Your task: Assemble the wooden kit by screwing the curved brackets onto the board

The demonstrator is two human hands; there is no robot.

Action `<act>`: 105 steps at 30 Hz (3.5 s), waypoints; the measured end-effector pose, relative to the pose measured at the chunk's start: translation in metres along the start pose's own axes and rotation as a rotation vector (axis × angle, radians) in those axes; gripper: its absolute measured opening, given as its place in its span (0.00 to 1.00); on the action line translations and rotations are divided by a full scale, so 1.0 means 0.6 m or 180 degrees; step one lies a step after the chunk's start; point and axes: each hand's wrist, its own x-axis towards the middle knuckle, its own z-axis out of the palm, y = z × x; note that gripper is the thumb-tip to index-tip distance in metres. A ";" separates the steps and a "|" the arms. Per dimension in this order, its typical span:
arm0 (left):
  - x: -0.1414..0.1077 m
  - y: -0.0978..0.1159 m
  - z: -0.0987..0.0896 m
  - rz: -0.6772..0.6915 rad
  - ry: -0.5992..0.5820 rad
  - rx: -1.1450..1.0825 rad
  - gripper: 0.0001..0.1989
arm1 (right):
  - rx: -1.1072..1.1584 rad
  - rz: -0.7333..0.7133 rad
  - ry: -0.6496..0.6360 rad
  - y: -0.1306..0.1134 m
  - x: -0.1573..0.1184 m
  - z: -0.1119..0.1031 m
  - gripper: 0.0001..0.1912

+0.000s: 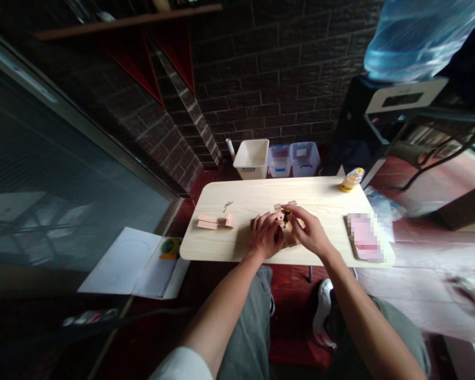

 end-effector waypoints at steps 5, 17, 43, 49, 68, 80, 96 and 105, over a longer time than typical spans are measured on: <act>0.001 0.001 -0.001 -0.0015 -0.0040 0.0001 0.15 | -0.0003 -0.0027 0.0001 0.001 0.000 0.000 0.18; 0.002 0.002 -0.001 -0.0050 -0.0061 0.0005 0.17 | -0.0031 -0.0047 -0.0030 0.005 0.000 0.000 0.19; 0.002 -0.002 0.004 -0.0039 -0.0094 -0.0006 0.19 | -0.0027 -0.0089 -0.0269 0.001 0.004 -0.012 0.17; 0.003 0.001 0.002 -0.0073 -0.0075 -0.0006 0.20 | -0.0064 -0.0075 -0.0165 -0.002 -0.001 -0.005 0.15; 0.001 0.000 0.003 -0.0020 -0.0078 0.0045 0.18 | -0.0174 -0.0300 0.0041 0.001 0.002 -0.004 0.17; 0.001 0.001 0.004 -0.0016 -0.0017 0.0085 0.15 | -0.0255 -0.0301 -0.0106 -0.002 -0.001 -0.002 0.18; 0.000 -0.005 0.006 0.0058 -0.0038 0.0046 0.17 | -0.0228 -0.0320 0.0014 0.000 0.000 -0.005 0.16; 0.000 -0.005 0.006 0.0075 -0.0012 0.0056 0.17 | -0.0255 -0.0289 -0.0042 0.003 -0.003 -0.003 0.16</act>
